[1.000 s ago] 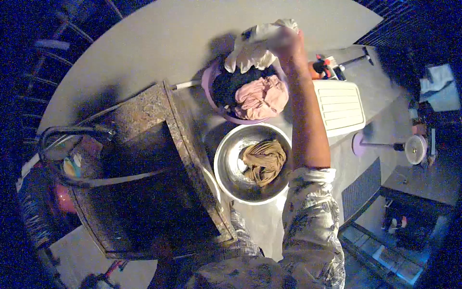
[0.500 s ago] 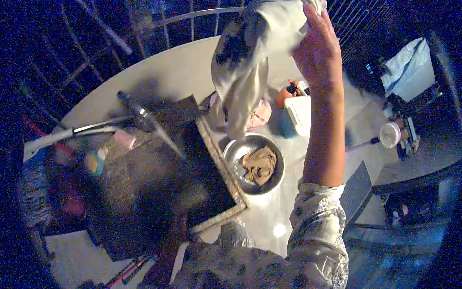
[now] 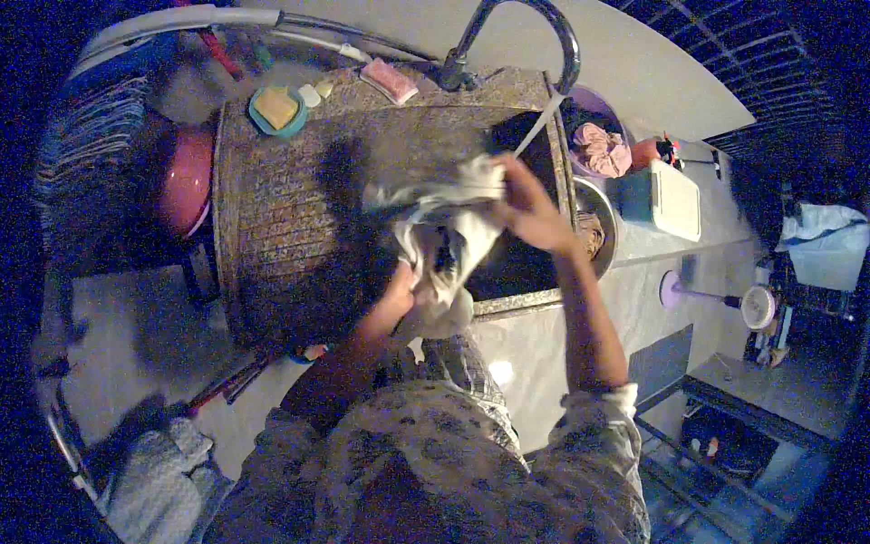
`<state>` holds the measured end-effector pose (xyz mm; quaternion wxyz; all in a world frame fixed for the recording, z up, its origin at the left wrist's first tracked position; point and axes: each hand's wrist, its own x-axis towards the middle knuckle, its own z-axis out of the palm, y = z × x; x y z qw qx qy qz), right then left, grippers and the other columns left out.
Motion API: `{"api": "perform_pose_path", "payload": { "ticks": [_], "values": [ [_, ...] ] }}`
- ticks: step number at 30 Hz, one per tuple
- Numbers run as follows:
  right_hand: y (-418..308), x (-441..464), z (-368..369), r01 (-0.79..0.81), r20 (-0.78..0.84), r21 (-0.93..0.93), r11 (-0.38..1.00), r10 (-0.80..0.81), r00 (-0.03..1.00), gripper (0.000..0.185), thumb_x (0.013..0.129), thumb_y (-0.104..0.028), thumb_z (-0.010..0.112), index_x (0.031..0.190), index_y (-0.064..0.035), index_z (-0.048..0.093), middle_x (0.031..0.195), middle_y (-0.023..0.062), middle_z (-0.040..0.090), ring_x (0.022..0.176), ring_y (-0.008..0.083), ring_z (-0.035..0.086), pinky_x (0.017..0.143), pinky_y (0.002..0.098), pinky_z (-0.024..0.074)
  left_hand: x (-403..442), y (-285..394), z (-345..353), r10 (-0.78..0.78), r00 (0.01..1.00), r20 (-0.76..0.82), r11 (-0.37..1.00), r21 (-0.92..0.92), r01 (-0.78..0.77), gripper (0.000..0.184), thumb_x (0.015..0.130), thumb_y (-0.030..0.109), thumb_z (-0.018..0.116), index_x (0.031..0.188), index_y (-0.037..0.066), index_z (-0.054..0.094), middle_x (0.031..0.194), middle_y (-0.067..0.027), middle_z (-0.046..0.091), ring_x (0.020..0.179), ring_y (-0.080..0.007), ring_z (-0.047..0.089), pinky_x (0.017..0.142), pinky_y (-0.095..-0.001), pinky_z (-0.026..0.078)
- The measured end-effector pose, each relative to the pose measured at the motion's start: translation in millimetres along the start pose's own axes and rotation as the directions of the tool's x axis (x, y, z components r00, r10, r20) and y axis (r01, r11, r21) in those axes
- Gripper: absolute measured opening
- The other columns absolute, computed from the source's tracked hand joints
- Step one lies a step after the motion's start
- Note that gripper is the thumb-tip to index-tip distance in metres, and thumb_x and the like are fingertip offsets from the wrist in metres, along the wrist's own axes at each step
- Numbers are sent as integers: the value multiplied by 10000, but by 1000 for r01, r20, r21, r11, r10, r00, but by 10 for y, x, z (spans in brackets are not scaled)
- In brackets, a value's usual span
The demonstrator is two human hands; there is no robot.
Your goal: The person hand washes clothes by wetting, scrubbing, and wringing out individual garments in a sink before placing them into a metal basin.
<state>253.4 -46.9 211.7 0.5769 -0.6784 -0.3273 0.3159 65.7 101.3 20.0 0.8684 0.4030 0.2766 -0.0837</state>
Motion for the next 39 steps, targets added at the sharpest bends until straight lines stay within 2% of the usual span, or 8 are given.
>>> {"api": "perform_pose_path", "payload": {
  "ticks": [7,11,17,20,24,30,33,39],
  "values": [
    [2723,608,488,-271,-407,-500,822,53,912,662,817,-93,696,1419,-83,417,1377,211,496,1218,389,540,946,430,504,-789,200,-300,443,787,-430,838,511,-192,576,897,152,663,1383,6,390,1355,-238,488,1256,-341,500,1049,-455,423],
    [2367,629,1114,-164,-266,-745,646,-63,962,777,856,-342,716,1522,-201,341,1552,217,271,1372,450,369,1084,562,370,-1006,-23,-351,678,727,-106,80,994,70,724,860,246,694,1451,20,340,1468,-265,380,1365,-424,381,1128,-545,320],
    [2673,1089,1365,-250,-173,-878,407,217,961,649,896,-380,628,1491,-267,395,1608,151,238,1442,387,300,1127,592,290,633,-144,-466,713,700,-41,-132,972,192,784,857,357,619,1520,65,321,1554,-233,313,1438,-457,270,1162,-592,217],
    [3031,1343,1308,-88,21,-937,338,306,952,546,903,-348,591,1429,-254,478,1538,134,375,1370,369,405,1118,575,299,1144,-105,-605,528,729,-436,180,896,406,717,858,340,625,1480,64,399,1550,-210,345,1434,-424,301,1135,-605,258],
    [3409,1491,1343,-127,18,-876,466,295,955,506,931,-311,545,1425,-209,494,1382,146,517,1241,321,506,1103,530,337,1573,-364,-966,419,755,-505,92,850,518,672,857,295,624,1453,53,426,1505,-205,392,1377,-407,372,1103,-560,315],
    [4342,1576,1608,-455,-198,-195,869,419,886,443,895,-256,565,1324,-145,562,1201,143,604,1150,347,554,1014,488,429,1956,-546,-1281,453,739,-498,116,856,504,641,858,247,618,1436,43,432,1448,-206,435,1318,-395,429,1073,-515,357],
    [3434,1901,1313,-266,4,-871,414,546,838,473,879,-376,633,1271,-112,611,1173,169,642,1072,354,606,946,472,478,1933,-397,-1345,425,783,-454,218,891,398,626,858,223,614,1428,38,435,1420,-206,457,1289,-388,458,1058,-493,379],
    [2875,1819,1184,-160,-187,0,987,157,970,145,875,-93,697,1005,-31,701,858,4,692,818,125,631,745,288,513,1666,501,-1261,378,883,-278,843,497,-205,597,859,176,608,1412,27,441,1363,-207,500,1230,-376,516,1029,-448,422]
  ]
}}
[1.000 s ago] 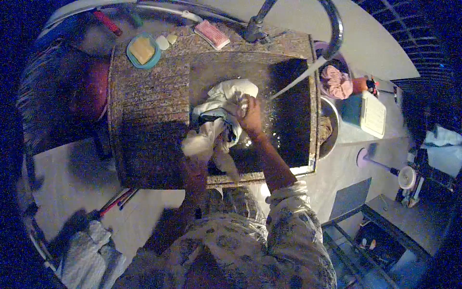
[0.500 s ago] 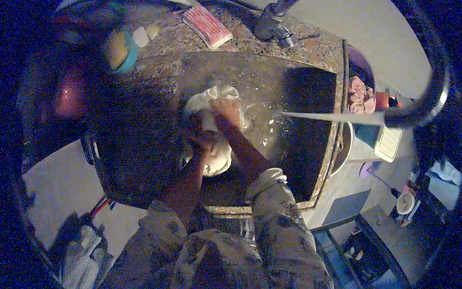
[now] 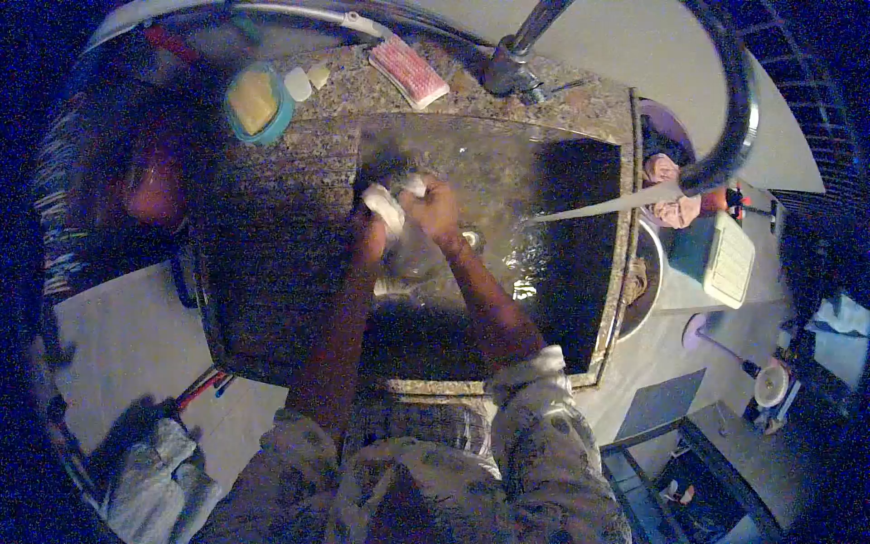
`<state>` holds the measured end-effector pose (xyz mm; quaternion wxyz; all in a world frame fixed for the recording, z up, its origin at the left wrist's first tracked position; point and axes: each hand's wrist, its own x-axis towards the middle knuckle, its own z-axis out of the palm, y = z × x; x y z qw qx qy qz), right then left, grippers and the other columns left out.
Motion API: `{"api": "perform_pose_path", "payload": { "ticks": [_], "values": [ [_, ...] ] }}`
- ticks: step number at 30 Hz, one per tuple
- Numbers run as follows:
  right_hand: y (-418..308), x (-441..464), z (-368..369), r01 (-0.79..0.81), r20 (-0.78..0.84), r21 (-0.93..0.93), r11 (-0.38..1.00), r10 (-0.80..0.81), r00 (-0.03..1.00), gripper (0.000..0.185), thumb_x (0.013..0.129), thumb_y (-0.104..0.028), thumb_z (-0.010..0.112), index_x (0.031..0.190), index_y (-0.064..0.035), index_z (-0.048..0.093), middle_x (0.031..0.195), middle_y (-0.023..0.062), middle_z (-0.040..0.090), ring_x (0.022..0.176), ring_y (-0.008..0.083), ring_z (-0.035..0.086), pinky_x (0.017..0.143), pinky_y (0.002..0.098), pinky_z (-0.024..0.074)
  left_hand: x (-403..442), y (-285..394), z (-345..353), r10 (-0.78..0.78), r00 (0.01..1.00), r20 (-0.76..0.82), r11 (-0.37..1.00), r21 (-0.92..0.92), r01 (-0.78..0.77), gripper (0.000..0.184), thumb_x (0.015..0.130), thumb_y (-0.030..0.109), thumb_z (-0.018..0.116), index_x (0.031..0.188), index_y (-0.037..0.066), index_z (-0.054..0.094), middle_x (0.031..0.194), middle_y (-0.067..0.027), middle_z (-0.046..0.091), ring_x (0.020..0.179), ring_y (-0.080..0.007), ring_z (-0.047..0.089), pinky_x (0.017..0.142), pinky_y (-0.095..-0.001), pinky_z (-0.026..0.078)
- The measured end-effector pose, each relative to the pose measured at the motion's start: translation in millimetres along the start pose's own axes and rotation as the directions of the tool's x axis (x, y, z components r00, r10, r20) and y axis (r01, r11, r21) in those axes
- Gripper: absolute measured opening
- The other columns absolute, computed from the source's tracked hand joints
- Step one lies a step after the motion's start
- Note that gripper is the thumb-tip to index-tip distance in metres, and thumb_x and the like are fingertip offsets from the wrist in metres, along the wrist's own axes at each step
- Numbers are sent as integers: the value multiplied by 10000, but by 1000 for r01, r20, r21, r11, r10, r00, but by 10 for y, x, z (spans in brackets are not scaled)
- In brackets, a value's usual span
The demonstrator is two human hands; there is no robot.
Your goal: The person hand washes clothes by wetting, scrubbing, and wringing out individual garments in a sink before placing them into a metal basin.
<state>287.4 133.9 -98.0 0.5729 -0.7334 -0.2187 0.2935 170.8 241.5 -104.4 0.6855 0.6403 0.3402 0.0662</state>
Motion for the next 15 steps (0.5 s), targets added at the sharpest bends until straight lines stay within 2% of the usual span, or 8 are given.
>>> {"api": "perform_pose_path", "payload": {
  "ticks": [1,2,5,6,8,9,11,15],
  "values": [
    [-175,-161,-44,-6,45,299,954,-8,999,159,863,-52,693,1021,-31,704,853,-9,685,819,120,625,754,284,513,-262,183,-15,57,998,-1,998,-17,-57,592,859,168,607,1409,26,442,1353,-207,507,1220,-374,525,1024,-441,429],
    [-386,-362,-87,6,106,336,942,-44,993,199,847,-83,693,1037,-23,675,927,-3,670,852,76,577,753,275,519,-572,357,-18,113,993,-14,993,37,-113,587,859,160,606,1407,24,443,1344,-207,514,1211,-372,535,1019,-433,436],
    [-770,-979,-237,1,237,150,989,-37,971,268,855,-155,692,1082,-14,677,1097,88,667,1012,178,612,866,341,522,-1317,458,-2,232,963,-139,963,172,-208,582,866,130,606,1404,4,422,1295,-247,520,1209,-384,533,1028,-431,432],
    [-722,-1137,-308,128,242,41,991,-134,961,329,857,-181,694,1146,-31,655,1172,120,633,1077,229,591,914,374,504,-1449,457,-17,265,948,-176,957,172,-236,582,869,124,609,1403,-2,416,1288,-262,516,1220,-391,525,1036,-438,427],
    [-507,-1281,-436,382,299,-174,908,-321,899,457,861,-234,697,1276,-65,610,1323,184,565,1207,331,550,1009,438,467,-1547,689,59,504,857,-106,740,565,-365,598,882,142,609,1422,-7,399,1319,-287,482,1246,-405,498,1060,-468,401],
    [-569,-1272,-406,324,196,-322,890,-272,942,486,875,-238,687,1318,-79,566,1372,200,506,1243,364,511,1014,456,459,-1564,761,128,599,800,-37,568,724,-391,607,889,151,609,1432,-9,391,1334,-300,466,1260,-412,485,1072,-484,387],
    [-730,-1269,-236,137,-44,-568,812,-197,980,550,903,-244,667,1402,-109,478,1470,234,390,1315,428,432,1025,492,443,-1377,539,257,532,838,-123,640,707,-303,628,910,184,604,1472,17,380,1426,-271,404,1304,-425,434,1109,-534,329],
    [25,-1079,270,95,147,-866,491,68,987,658,927,-329,577,1524,-184,342,1541,179,356,1401,409,344,1145,617,224,-801,-58,377,483,845,-229,529,846,-72,521,947,234,566,1427,58,469,1391,-228,483,1251,-404,489,1051,-491,401]
  ]
}}
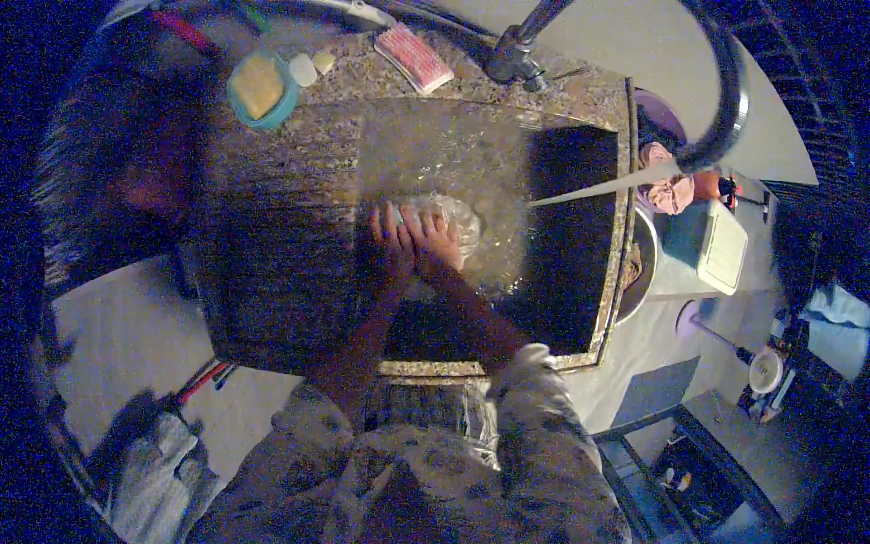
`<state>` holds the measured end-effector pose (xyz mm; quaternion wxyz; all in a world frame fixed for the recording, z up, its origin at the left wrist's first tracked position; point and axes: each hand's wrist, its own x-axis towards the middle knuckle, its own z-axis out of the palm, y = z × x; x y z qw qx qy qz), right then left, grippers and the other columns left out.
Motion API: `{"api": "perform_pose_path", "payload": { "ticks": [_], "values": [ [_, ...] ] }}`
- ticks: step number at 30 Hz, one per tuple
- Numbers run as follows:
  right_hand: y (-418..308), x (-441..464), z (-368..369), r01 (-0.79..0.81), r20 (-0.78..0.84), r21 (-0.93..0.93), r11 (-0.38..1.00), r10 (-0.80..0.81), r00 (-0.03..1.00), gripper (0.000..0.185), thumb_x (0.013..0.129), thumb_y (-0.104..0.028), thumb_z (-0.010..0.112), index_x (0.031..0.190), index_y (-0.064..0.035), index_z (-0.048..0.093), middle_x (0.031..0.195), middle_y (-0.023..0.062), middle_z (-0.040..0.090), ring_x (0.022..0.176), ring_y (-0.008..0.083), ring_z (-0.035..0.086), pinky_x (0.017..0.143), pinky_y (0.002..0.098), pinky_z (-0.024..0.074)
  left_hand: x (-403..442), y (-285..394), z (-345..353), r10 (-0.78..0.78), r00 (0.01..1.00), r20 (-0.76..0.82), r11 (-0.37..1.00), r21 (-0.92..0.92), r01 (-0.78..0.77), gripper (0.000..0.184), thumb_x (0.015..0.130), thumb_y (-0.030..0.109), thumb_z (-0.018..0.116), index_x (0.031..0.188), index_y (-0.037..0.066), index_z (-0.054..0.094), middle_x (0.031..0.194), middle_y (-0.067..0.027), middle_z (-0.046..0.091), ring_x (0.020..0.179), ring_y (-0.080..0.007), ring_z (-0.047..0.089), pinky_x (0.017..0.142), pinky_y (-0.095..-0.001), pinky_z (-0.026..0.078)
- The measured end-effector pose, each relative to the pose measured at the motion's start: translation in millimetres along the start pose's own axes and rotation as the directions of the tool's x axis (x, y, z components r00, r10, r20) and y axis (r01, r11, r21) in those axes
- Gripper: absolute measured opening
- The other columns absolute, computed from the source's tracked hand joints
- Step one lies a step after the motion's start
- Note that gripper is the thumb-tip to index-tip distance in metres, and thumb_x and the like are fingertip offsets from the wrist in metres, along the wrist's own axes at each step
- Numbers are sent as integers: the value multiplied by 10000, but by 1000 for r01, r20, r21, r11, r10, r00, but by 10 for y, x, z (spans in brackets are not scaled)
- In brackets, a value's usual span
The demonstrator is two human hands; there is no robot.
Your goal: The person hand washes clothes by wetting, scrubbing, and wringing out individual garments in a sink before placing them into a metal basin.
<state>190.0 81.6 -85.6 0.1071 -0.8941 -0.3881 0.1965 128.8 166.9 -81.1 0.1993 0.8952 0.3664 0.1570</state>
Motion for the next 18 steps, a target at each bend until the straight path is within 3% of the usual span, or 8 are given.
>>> {"api": "perform_pose_path", "payload": {
  "ticks": [3,9,11,13,15,17,18],
  "values": [
    [159,203,263,75,-44,-133,988,-82,996,495,933,-308,563,1404,-163,507,1431,164,500,1349,362,445,1106,550,339,5,-239,592,-134,979,155,991,29,131,460,942,236,564,1353,43,498,1340,-233,512,1217,-408,508,1014,-487,417],
    [464,1066,309,-95,285,-89,992,116,952,360,924,-319,575,1232,-142,629,1228,161,638,1174,312,603,969,473,479,349,-484,1166,-268,920,286,963,51,265,356,931,239,561,1206,12,556,1237,-243,570,1149,-417,545,939,-480,451],
    [584,1314,246,-89,235,-107,990,112,965,271,883,-286,622,1089,-129,703,986,173,717,900,298,714,736,421,569,615,-445,1158,-308,900,309,943,-26,332,331,928,241,559,1157,2,576,1202,-246,590,1127,-420,557,914,-478,462],
    [498,1305,156,-50,-50,219,975,63,997,290,868,-358,608,970,-119,736,931,174,725,851,396,699,737,485,562,860,-324,946,-361,874,327,878,-196,436,312,924,242,558,1107,-8,595,1168,-249,609,1104,-424,569,889,-475,474],
    [318,1178,-351,-250,99,295,922,231,968,358,788,-403,652,950,-93,728,919,218,694,877,464,653,796,504,534,891,-169,610,-399,861,317,748,-431,505,301,921,243,557,1058,-18,615,1134,-253,628,1082,-427,582,864,-473,485],
    [182,774,-632,99,-218,444,890,1,976,351,756,-352,673,987,-90,700,998,221,664,956,446,614,863,512,495,655,7,159,-370,902,222,674,-605,425,298,918,245,556,1009,-28,634,1099,-256,648,1059,-430,594,840,-470,496],
    [142,550,-696,277,-378,473,837,-91,921,358,740,-327,683,1006,-88,686,1038,222,648,996,436,594,897,516,476,456,8,17,-305,945,119,748,-584,315,292,916,248,563,991,-27,631,1088,-259,647,1053,-431,593,843,-472,496]
  ]
}}
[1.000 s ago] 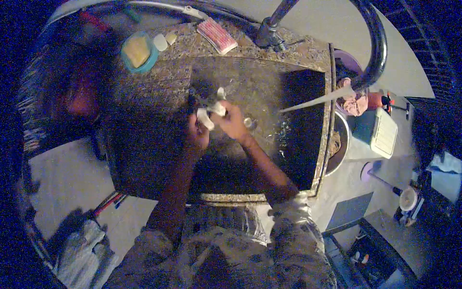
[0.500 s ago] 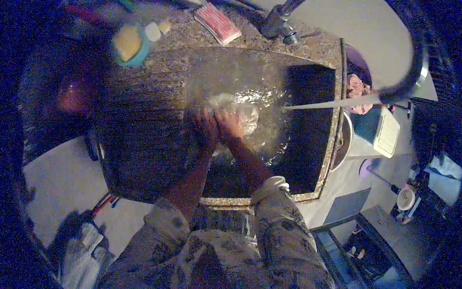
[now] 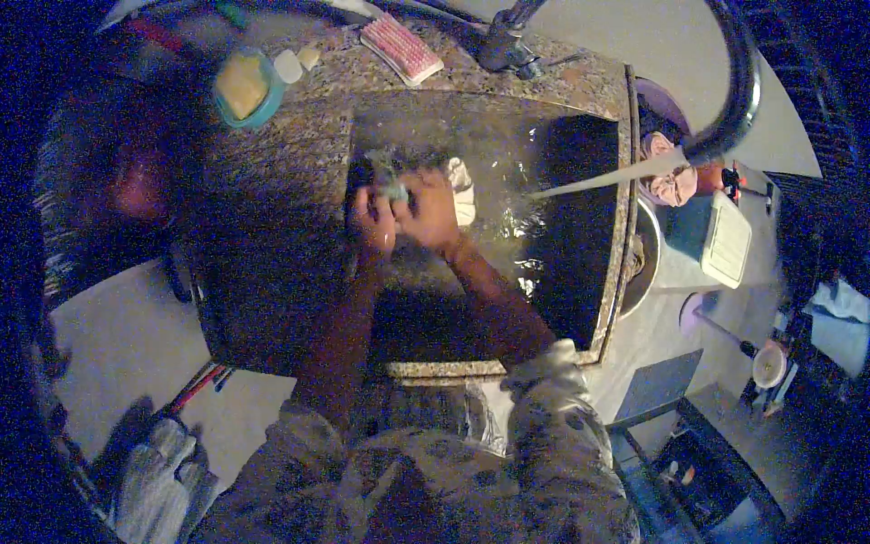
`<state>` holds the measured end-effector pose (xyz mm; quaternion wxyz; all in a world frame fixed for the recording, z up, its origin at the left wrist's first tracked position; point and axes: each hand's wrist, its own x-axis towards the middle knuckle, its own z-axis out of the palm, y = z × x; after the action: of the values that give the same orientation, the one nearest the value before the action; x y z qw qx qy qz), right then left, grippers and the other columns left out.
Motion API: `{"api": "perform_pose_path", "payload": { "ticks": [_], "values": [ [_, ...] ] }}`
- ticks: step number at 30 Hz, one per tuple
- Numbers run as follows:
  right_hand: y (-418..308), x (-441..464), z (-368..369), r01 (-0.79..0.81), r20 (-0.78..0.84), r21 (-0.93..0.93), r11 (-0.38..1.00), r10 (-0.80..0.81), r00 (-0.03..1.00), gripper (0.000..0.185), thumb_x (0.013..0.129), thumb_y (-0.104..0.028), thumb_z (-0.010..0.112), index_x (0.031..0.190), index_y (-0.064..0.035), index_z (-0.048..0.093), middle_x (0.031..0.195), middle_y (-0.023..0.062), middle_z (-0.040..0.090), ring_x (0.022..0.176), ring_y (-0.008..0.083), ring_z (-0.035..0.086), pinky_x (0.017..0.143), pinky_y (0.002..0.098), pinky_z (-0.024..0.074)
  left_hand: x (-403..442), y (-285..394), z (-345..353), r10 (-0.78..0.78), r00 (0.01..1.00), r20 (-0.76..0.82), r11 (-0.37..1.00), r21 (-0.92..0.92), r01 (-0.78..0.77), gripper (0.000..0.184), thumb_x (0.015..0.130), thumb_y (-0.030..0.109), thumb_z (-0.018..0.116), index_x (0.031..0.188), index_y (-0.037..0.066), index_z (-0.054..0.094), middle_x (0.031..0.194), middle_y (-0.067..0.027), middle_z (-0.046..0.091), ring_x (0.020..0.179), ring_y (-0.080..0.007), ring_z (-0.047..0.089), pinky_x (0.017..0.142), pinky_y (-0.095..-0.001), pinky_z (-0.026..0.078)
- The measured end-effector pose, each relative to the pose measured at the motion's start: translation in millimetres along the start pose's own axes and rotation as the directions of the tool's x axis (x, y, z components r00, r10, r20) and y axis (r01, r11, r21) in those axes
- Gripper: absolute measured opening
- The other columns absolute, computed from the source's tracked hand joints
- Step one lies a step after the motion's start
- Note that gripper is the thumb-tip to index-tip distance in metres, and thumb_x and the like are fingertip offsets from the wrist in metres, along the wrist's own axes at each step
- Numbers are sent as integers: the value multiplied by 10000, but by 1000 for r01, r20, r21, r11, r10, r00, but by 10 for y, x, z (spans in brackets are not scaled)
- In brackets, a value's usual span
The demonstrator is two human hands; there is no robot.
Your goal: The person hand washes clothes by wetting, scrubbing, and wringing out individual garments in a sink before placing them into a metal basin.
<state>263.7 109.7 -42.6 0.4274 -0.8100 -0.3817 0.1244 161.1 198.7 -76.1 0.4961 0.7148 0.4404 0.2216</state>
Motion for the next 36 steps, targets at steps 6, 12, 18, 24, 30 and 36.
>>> {"api": "perform_pose_path", "payload": {
  "ticks": [6,12,18,24,30,36],
  "values": [
    [-272,-844,-295,151,130,-23,988,-147,981,476,713,-170,705,1160,-67,579,1370,206,468,1274,444,437,1081,531,353,-616,302,-612,145,951,274,893,377,-245,386,899,253,625,1167,-23,586,1194,-274,581,1128,-455,544,977,-509,452],
    [284,-697,605,-45,200,-525,850,174,964,399,967,-377,529,1349,-274,575,1516,145,394,1391,377,371,1151,627,228,-509,-194,-94,273,961,42,815,521,-255,454,896,229,631,1287,19,535,1294,-249,527,1172,-447,515,1002,-536,428],
    [844,-441,883,-190,504,-383,904,377,777,314,919,-290,560,1198,-200,673,1274,127,597,1253,346,505,1072,531,380,-340,-1075,413,10,986,164,732,671,-119,371,900,201,599,1221,19,566,1190,-235,574,1099,-418,551,956,-506,446],
    [680,202,531,-436,557,-380,816,578,596,286,871,-236,605,1124,-129,684,1149,151,632,1155,369,547,1008,470,426,153,-1194,586,-121,964,236,753,654,-66,297,904,173,567,1155,18,597,1086,-221,621,1027,-390,587,909,-476,463],
    [43,-105,146,5,-71,-129,992,-14,997,241,806,-189,673,1003,-50,664,1001,168,628,1016,392,562,898,455,461,-41,-408,74,119,987,112,992,13,-122,134,901,118,507,970,19,566,993,-218,610,923,-391,580,804,-481,455],
    [-321,-800,-230,219,105,-83,972,-210,972,301,820,-201,677,1093,-78,649,1275,189,545,1166,376,529,1001,507,406,-695,167,-647,439,870,226,787,371,-493,244,931,153,513,1131,15,544,1151,-261,577,1120,-456,541,947,-510,450]
  ]
}}
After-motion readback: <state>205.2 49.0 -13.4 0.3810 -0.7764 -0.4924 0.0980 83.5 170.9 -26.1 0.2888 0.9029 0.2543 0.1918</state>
